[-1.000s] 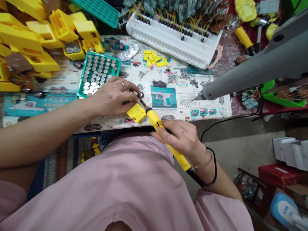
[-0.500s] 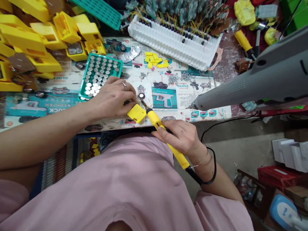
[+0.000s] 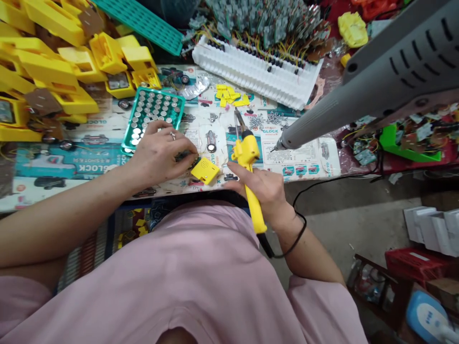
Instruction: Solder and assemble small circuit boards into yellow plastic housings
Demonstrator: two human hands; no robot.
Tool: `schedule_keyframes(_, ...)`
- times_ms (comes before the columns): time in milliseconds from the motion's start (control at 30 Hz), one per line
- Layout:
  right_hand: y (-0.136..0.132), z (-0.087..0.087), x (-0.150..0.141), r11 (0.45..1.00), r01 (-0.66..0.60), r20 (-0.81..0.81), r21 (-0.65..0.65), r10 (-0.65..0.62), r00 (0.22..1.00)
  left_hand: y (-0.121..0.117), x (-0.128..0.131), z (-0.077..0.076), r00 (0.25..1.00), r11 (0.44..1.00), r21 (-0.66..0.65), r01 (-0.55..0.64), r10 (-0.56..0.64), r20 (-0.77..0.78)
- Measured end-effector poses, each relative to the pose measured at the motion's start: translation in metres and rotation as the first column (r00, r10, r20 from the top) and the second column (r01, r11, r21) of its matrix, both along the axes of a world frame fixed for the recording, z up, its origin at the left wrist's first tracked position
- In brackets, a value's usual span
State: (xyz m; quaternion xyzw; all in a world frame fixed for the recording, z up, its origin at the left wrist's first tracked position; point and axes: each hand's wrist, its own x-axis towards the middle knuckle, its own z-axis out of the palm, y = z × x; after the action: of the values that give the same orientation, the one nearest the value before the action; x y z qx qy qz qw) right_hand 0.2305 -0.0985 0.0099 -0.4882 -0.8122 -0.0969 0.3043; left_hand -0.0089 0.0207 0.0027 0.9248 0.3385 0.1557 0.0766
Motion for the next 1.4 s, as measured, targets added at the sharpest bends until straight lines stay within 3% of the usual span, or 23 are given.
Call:
schedule_keyframes(100,0.022,-0.012,-0.005,0.999,0.025,-0.038,-0.045,-0.027,0.999,-0.004,-0.004,0.001,0.999,0.999,0.043,-0.014,0.012,0.045)
schedule_keyframes(233,0.054,-0.028,-0.012,0.986,-0.086,-0.129,-0.146,0.067,0.989,-0.01,-0.01,0.001,0.997,0.994,0.108,0.015,-0.022,0.07)
schedule_keyframes(367,0.08,-0.035,-0.022,0.915,-0.26,-0.214,-0.308,0.2,0.956,-0.017,-0.019,-0.004,0.988,0.979,0.198,0.054,-0.08,0.13)
schedule_keyframes(500,0.092,-0.037,-0.033,0.884,-0.284,-0.171,-0.372,0.236,0.957,-0.021,-0.027,-0.007,0.972,0.985,0.162,0.065,-0.099,0.212)
schedule_keyframes(633,0.09,-0.033,-0.033,0.919,-0.162,0.059,-0.358,0.196,0.979,-0.02,-0.033,-0.002,0.967,0.974,0.205,0.096,-0.14,0.212)
schedule_keyframes(767,0.076,-0.017,-0.01,0.968,0.061,0.362,-0.243,0.033,0.931,-0.016,-0.037,0.004,0.981,0.975,0.211,0.076,-0.111,0.16)
schedule_keyframes(867,0.062,-0.007,0.015,0.972,0.176,0.387,-0.153,-0.105,0.916,-0.014,-0.039,0.009,0.992,0.985,0.17,0.03,-0.05,0.112)
schedule_keyframes(933,0.053,-0.003,0.027,0.98,0.185,0.341,-0.076,-0.149,0.928,-0.011,-0.036,0.014,0.995,0.989,0.144,0.009,-0.023,0.094)
schedule_keyframes(1067,0.034,-0.003,0.029,0.991,0.131,0.145,0.029,-0.134,0.98,0.008,-0.009,0.028,0.993,0.988,0.141,0.062,-0.075,0.091)
schedule_keyframes(1167,0.018,-0.006,0.025,0.987,0.151,0.014,0.058,-0.152,0.988,0.027,0.027,0.037,0.982,0.986,0.031,0.164,-0.16,-0.099)
schedule_keyframes(1267,0.001,-0.011,0.025,0.989,0.145,-0.006,0.011,-0.145,0.989,0.038,0.065,0.04,0.925,0.978,-0.094,0.188,-0.209,-0.316)
schedule_keyframes(1400,-0.019,-0.017,0.033,0.99,0.138,0.052,-0.025,-0.137,0.989,0.038,0.097,0.032,0.894,0.977,-0.122,0.176,-0.211,-0.395)
